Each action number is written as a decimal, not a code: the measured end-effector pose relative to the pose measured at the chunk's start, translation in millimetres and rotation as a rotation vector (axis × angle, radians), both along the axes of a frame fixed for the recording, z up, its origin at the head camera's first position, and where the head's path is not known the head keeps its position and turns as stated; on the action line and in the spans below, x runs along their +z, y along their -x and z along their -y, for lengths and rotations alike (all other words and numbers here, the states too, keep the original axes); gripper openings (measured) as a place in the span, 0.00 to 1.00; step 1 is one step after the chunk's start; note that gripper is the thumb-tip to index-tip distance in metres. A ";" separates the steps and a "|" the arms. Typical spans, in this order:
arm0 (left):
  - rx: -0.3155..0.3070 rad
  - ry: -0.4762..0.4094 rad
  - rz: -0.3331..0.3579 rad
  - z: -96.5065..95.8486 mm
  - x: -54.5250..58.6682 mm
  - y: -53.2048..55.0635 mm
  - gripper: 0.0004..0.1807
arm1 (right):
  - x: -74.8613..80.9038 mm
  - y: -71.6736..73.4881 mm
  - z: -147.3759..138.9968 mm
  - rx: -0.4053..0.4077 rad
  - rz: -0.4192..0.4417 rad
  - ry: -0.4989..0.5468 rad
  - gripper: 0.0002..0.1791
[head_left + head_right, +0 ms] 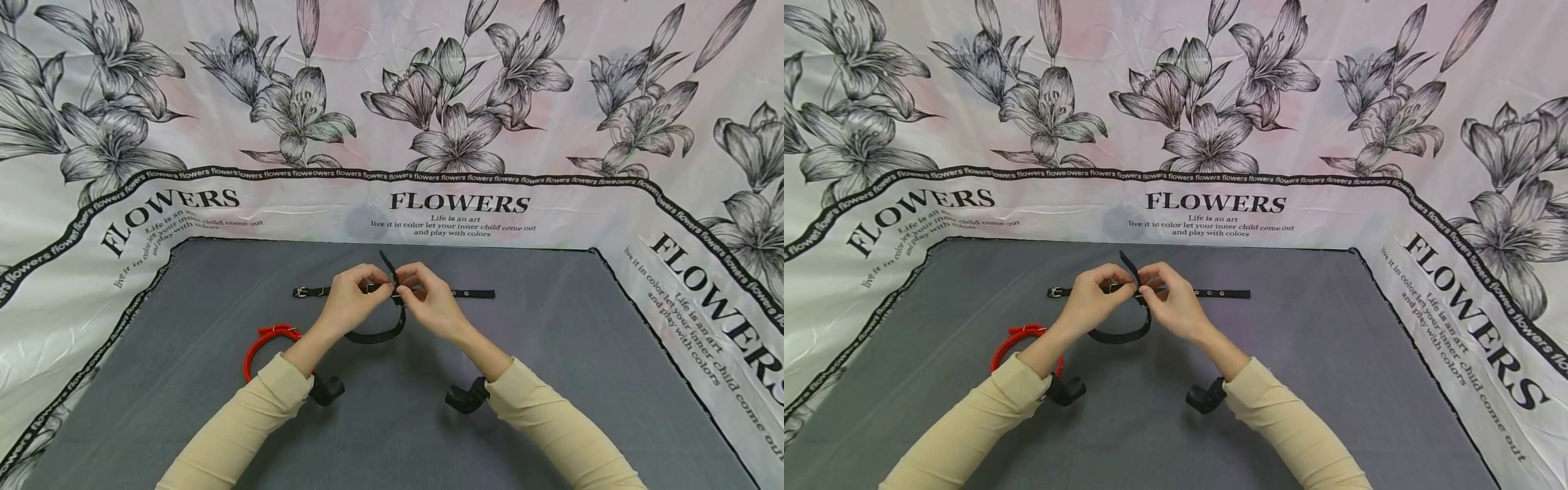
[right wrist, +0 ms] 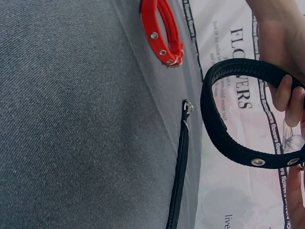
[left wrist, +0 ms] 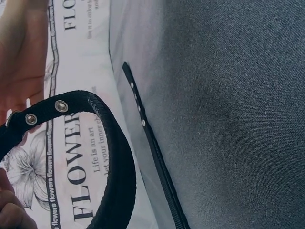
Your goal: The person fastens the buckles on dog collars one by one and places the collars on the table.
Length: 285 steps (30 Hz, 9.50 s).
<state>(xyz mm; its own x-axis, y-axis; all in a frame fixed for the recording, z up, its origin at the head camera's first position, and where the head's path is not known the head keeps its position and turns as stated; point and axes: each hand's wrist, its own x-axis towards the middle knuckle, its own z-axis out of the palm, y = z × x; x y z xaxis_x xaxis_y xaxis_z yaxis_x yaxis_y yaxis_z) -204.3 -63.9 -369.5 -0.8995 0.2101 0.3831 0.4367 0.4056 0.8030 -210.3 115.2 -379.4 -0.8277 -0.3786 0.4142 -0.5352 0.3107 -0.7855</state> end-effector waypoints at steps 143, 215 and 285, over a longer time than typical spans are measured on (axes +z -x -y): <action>-0.005 0.027 0.162 -3.0 -1.1 -4.2 0.14 | 27.4 11.8 -17.7 0.075 -0.302 -0.312 0.07; 0.028 -0.054 0.127 -7.1 -3.3 -4.1 0.09 | 7.5 8.1 -19.2 0.009 -0.274 -0.161 0.02; 0.041 0.243 0.353 24.5 -41.7 6.4 0.16 | -43.1 3.3 -12.7 -0.143 0.154 -0.382 0.08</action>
<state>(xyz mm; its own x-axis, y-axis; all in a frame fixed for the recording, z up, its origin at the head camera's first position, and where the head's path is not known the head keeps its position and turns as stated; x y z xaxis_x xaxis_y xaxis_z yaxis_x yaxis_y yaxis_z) -210.8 -88.4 -411.2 -0.9761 0.2174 -0.0062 0.1315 0.6125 0.7795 -213.6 128.0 -422.4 -0.9242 -0.3574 0.1345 -0.3512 0.6569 -0.6672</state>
